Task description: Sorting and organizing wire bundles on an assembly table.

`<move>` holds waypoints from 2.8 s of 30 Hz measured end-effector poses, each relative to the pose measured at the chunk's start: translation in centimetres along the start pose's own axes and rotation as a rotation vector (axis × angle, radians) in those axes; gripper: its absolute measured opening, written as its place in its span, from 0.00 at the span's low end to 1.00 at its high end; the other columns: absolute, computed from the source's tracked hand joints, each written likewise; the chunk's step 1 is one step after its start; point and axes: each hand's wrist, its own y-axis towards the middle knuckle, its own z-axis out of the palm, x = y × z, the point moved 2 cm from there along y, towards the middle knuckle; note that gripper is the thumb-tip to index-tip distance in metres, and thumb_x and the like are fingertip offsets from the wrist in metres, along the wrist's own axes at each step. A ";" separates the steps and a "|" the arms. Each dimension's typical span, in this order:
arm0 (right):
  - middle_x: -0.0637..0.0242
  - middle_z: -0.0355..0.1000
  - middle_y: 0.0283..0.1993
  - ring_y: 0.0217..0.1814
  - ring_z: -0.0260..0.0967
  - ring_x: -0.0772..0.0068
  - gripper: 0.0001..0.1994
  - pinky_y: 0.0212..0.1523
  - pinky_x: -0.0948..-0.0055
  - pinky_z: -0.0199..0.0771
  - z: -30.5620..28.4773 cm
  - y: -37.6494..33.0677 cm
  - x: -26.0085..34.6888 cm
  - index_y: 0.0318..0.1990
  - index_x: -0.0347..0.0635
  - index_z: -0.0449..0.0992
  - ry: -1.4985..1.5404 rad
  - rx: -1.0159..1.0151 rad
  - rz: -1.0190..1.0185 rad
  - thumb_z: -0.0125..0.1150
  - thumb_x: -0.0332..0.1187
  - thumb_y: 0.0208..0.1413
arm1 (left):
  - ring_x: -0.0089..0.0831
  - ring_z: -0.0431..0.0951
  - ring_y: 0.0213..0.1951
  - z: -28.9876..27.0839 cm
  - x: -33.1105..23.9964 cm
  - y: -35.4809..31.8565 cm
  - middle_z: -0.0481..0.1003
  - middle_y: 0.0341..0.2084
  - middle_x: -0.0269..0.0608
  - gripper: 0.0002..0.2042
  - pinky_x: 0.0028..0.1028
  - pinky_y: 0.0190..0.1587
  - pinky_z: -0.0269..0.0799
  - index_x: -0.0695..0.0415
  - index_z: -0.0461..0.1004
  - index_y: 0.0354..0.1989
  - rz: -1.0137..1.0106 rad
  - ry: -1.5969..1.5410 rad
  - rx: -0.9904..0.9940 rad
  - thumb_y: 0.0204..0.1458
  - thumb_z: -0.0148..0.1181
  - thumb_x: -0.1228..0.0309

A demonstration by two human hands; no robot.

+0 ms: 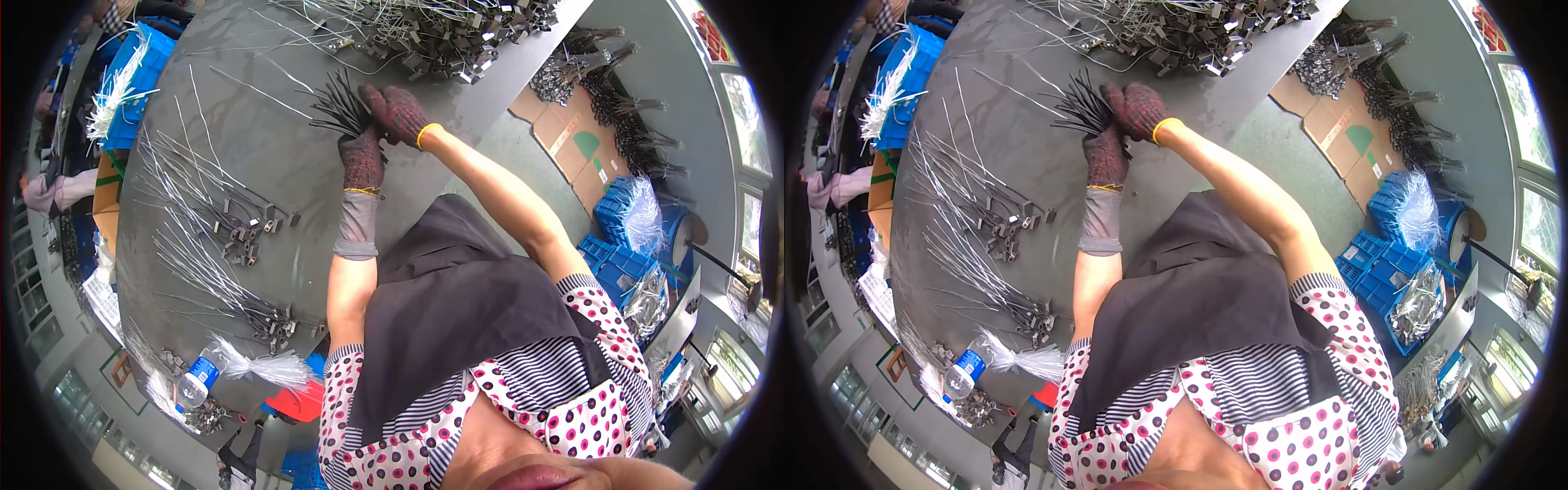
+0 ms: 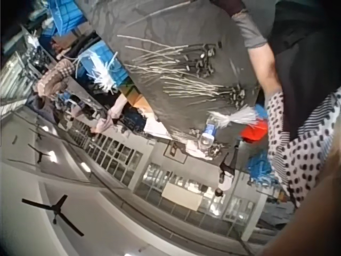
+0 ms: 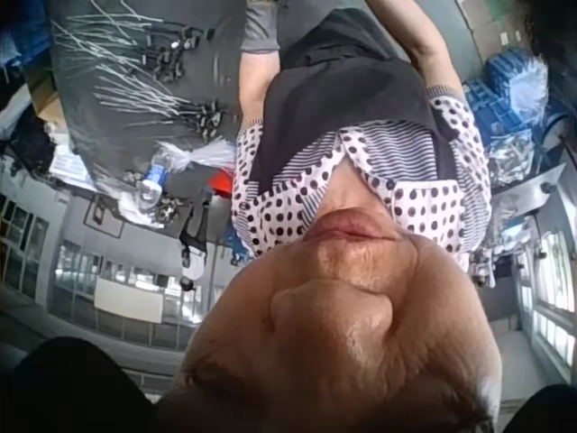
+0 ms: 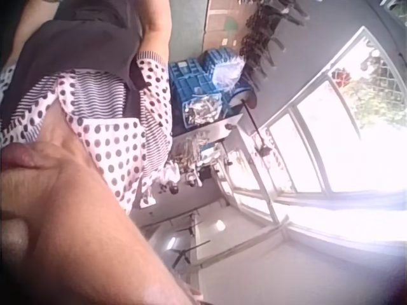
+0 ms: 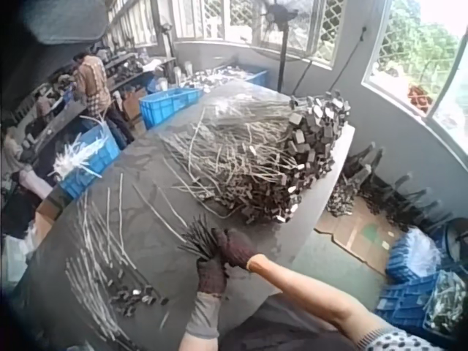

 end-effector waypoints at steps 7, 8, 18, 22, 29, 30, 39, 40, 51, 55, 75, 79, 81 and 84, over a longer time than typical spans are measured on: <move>0.47 0.69 0.57 0.53 0.71 0.44 0.15 0.51 0.51 0.74 -4.1 1.0 0.1 0.50 0.44 0.75 -0.687 -0.756 -0.324 0.54 0.33 0.55 | 0.28 0.80 0.25 -4.8 2.2 2.0 0.80 0.26 0.37 0.19 0.29 0.29 0.73 0.63 0.79 0.37 0.138 0.479 -0.172 0.56 0.63 0.56; 0.47 0.69 0.56 0.53 0.72 0.44 0.14 0.50 0.52 0.75 -4.5 2.2 -0.9 0.47 0.42 0.76 -0.724 -0.708 -0.284 0.55 0.33 0.53 | 0.32 0.81 0.25 -4.9 0.4 0.7 0.81 0.26 0.38 0.18 0.29 0.30 0.75 0.63 0.79 0.36 0.180 0.682 -0.196 0.56 0.62 0.56; 0.48 0.78 0.38 0.43 0.77 0.48 0.17 0.43 0.55 0.76 -7.1 -0.7 -2.8 0.42 0.41 0.79 -0.503 -0.503 -0.157 0.60 0.44 0.50 | 0.24 0.77 0.23 -2.4 1.8 -2.7 0.80 0.23 0.36 0.18 0.27 0.31 0.73 0.62 0.80 0.36 0.091 0.138 -0.176 0.52 0.68 0.56; 0.53 0.79 0.40 0.42 0.78 0.53 0.21 0.44 0.62 0.77 -8.2 -2.4 -7.1 0.41 0.40 0.81 -0.124 -0.511 -0.101 0.63 0.48 0.49 | 0.21 0.75 0.20 1.0 4.5 -4.3 0.79 0.23 0.36 0.15 0.24 0.26 0.70 0.61 0.81 0.37 -0.140 0.219 0.046 0.51 0.69 0.61; 0.55 0.77 0.33 0.30 0.78 0.69 0.19 0.32 0.72 0.79 -8.6 -9.0 -10.1 0.47 0.29 0.75 0.617 -0.261 0.066 0.60 0.38 0.55 | 0.31 0.80 0.35 4.2 10.5 -4.3 0.79 0.34 0.42 0.14 0.32 0.42 0.81 0.62 0.75 0.48 -0.296 -0.063 0.300 0.57 0.59 0.67; 0.55 0.77 0.33 0.31 0.77 0.69 0.20 0.32 0.71 0.79 -8.2 -11.0 -10.2 0.48 0.28 0.74 0.716 -0.236 0.034 0.59 0.38 0.56 | 0.32 0.80 0.38 4.4 11.1 -4.1 0.78 0.37 0.43 0.15 0.33 0.43 0.81 0.63 0.73 0.51 -0.302 -0.175 0.333 0.59 0.58 0.68; 0.66 0.73 0.29 0.26 0.68 0.77 0.16 0.27 0.75 0.70 -6.0 -26.5 -20.8 0.38 0.34 0.78 0.548 -0.021 0.338 0.52 0.40 0.64 | 0.44 0.78 0.46 7.1 13.0 -3.2 0.76 0.44 0.47 0.17 0.51 0.55 0.75 0.61 0.69 0.54 -0.385 -0.508 0.547 0.59 0.57 0.69; 0.66 0.72 0.27 0.24 0.67 0.77 0.16 0.25 0.75 0.69 -5.7 -28.4 -23.5 0.37 0.34 0.77 0.554 -0.034 0.391 0.51 0.40 0.64 | 0.44 0.78 0.45 7.5 12.6 -3.5 0.76 0.43 0.47 0.15 0.52 0.55 0.75 0.60 0.69 0.53 -0.407 -0.543 0.547 0.59 0.57 0.69; 0.66 0.70 0.20 0.23 0.64 0.77 0.19 0.25 0.72 0.65 -4.2 -43.8 -37.1 0.31 0.33 0.78 0.184 -0.219 0.519 0.56 0.45 0.57 | 0.38 0.79 0.40 7.7 9.5 -4.1 0.78 0.36 0.42 0.09 0.51 0.53 0.75 0.57 0.75 0.44 -0.324 -0.583 0.438 0.60 0.58 0.67; 0.66 0.70 0.20 0.24 0.64 0.76 0.19 0.27 0.71 0.65 -5.0 -43.6 -38.6 0.32 0.33 0.78 0.157 -0.213 0.463 0.57 0.44 0.56 | 0.38 0.79 0.37 5.4 7.3 -3.6 0.78 0.35 0.41 0.08 0.52 0.52 0.76 0.56 0.74 0.44 -0.202 -0.618 0.384 0.60 0.57 0.68; 0.53 0.77 0.49 0.51 0.76 0.60 0.16 0.52 0.66 0.74 -7.8 -32.7 -25.5 0.50 0.35 0.77 0.160 0.193 0.086 0.58 0.34 0.57 | 0.36 0.79 0.36 3.1 6.8 -6.3 0.77 0.32 0.39 0.05 0.50 0.51 0.77 0.56 0.76 0.39 -0.164 -0.674 0.293 0.57 0.62 0.70; 0.51 0.77 0.49 0.50 0.76 0.59 0.14 0.51 0.64 0.74 -6.4 -30.6 -23.6 0.50 0.34 0.76 0.174 0.123 0.009 0.55 0.31 0.59 | 0.35 0.79 0.35 4.1 6.1 -7.8 0.77 0.31 0.39 0.05 0.50 0.52 0.76 0.57 0.76 0.38 -0.153 -0.631 0.357 0.57 0.62 0.70; 0.53 0.78 0.42 0.44 0.77 0.59 0.13 0.45 0.62 0.75 -5.8 -29.2 -22.8 0.48 0.35 0.77 0.178 0.007 -0.070 0.53 0.30 0.60 | 0.36 0.79 0.35 4.5 6.3 -8.8 0.77 0.30 0.38 0.06 0.47 0.50 0.78 0.58 0.76 0.38 -0.163 -0.668 0.396 0.58 0.61 0.70; 0.57 0.78 0.35 0.37 0.77 0.62 0.12 0.40 0.64 0.76 -4.8 -26.0 -20.8 0.47 0.36 0.77 0.058 -0.098 -0.131 0.53 0.31 0.61 | 0.34 0.80 0.35 6.1 7.2 -12.1 0.78 0.31 0.38 0.07 0.41 0.46 0.80 0.60 0.77 0.39 -0.096 -0.379 0.536 0.58 0.61 0.69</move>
